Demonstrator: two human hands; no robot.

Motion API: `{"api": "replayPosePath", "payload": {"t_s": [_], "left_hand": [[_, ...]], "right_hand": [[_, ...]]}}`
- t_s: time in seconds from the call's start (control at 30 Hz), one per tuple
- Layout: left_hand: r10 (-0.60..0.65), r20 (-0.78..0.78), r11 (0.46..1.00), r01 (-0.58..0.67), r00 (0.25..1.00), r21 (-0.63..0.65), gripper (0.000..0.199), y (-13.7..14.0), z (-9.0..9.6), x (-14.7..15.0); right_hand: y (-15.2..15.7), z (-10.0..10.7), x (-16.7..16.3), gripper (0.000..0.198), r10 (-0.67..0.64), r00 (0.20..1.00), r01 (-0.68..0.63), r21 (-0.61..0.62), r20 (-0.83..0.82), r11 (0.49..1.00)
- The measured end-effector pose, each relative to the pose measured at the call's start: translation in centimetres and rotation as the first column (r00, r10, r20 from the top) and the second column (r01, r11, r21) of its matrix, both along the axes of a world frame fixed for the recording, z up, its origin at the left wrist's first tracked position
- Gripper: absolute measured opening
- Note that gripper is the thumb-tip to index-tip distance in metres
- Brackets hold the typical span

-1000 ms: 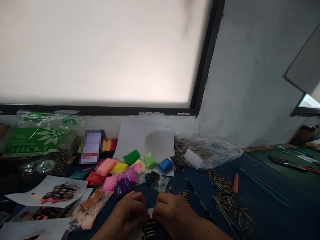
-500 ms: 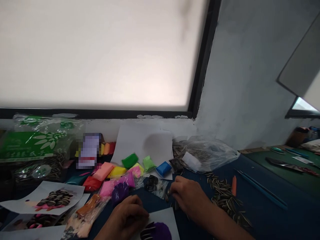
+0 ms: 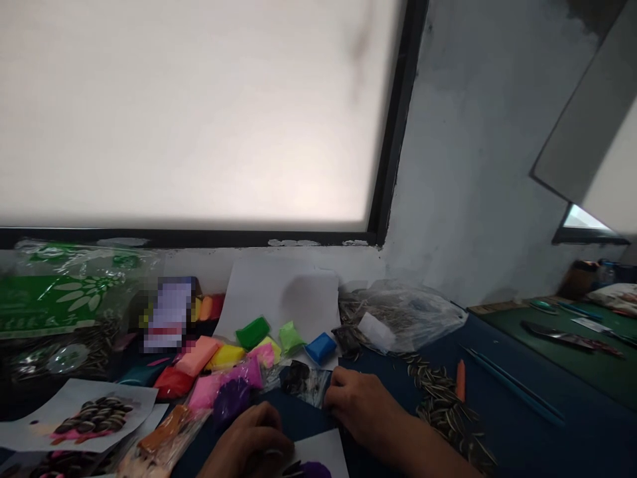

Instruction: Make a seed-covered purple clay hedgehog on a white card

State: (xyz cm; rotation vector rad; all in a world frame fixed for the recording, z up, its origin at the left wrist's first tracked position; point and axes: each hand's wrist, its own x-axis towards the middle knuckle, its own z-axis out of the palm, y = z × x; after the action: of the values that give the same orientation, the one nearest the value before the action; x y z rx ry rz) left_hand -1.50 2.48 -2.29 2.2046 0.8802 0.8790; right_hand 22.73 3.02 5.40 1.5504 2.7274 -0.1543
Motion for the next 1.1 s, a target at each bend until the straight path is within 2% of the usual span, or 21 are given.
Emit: {"api": "replayPosePath", "payload": {"t_s": [0.1, 0.43, 0.6, 0.7, 0.77, 0.83, 0.9, 1.0, 1.1], "left_hand": [[0.002, -0.004, 1.0, -0.002, 1.0, 0.008, 0.022, -0.1, 0.0, 0.0], [0.019, -0.024, 1.0, -0.019, 1.0, -0.017, 0.023, -0.4, 0.5, -0.1], [0.026, -0.059, 0.997, -0.031, 0.998, -0.073, 0.023, -0.6, 1.3, 0.1], [0.029, -0.064, 0.993, -0.036, 0.998, -0.115, 0.024, -0.6, 1.3, 0.1], [0.025, -0.049, 0.993, -0.03, 0.998, -0.113, 0.024, -0.6, 1.2, 0.1], [0.017, -0.031, 0.996, -0.019, 0.999, -0.091, 0.023, -0.5, 0.9, 0.0], [0.013, -0.022, 0.996, -0.015, 1.0, -0.083, 0.023, -0.5, 0.7, 0.0], [0.01, -0.016, 0.995, -0.012, 1.0, -0.096, 0.021, -0.5, 0.7, -0.1], [0.005, -0.008, 0.995, -0.006, 1.0, -0.1, 0.021, -0.6, 0.9, -0.1]], "right_hand": [[0.2, -0.1, 0.1, 0.006, 0.002, 1.0, -0.002, 0.011, 0.007, 1.0], [0.1, -0.9, 0.0, 0.013, 0.036, 0.999, -0.036, 0.038, -0.019, 0.999], [-0.4, -0.4, -0.3, 0.015, -0.004, 0.998, 0.006, 0.031, -0.07, 0.999], [-1.3, 0.5, -0.5, 0.014, -0.021, 0.963, 0.01, -0.043, -0.268, 0.999], [-2.1, 0.9, -0.8, 0.015, -0.04, 0.892, -0.027, -0.141, -0.45, 0.99], [-2.9, 0.9, -1.0, 0.018, -0.061, 0.824, -0.071, -0.208, -0.563, 0.976], [-3.5, 0.2, -1.2, 0.02, -0.063, 0.785, -0.097, -0.224, -0.617, 0.97], [-4.0, -1.5, -1.3, 0.018, -0.016, 0.761, -0.137, -0.184, -0.649, 0.973], [-4.1, -3.1, -1.4, 0.016, -0.019, 0.753, -0.099, -0.142, -0.658, 0.985]]}}
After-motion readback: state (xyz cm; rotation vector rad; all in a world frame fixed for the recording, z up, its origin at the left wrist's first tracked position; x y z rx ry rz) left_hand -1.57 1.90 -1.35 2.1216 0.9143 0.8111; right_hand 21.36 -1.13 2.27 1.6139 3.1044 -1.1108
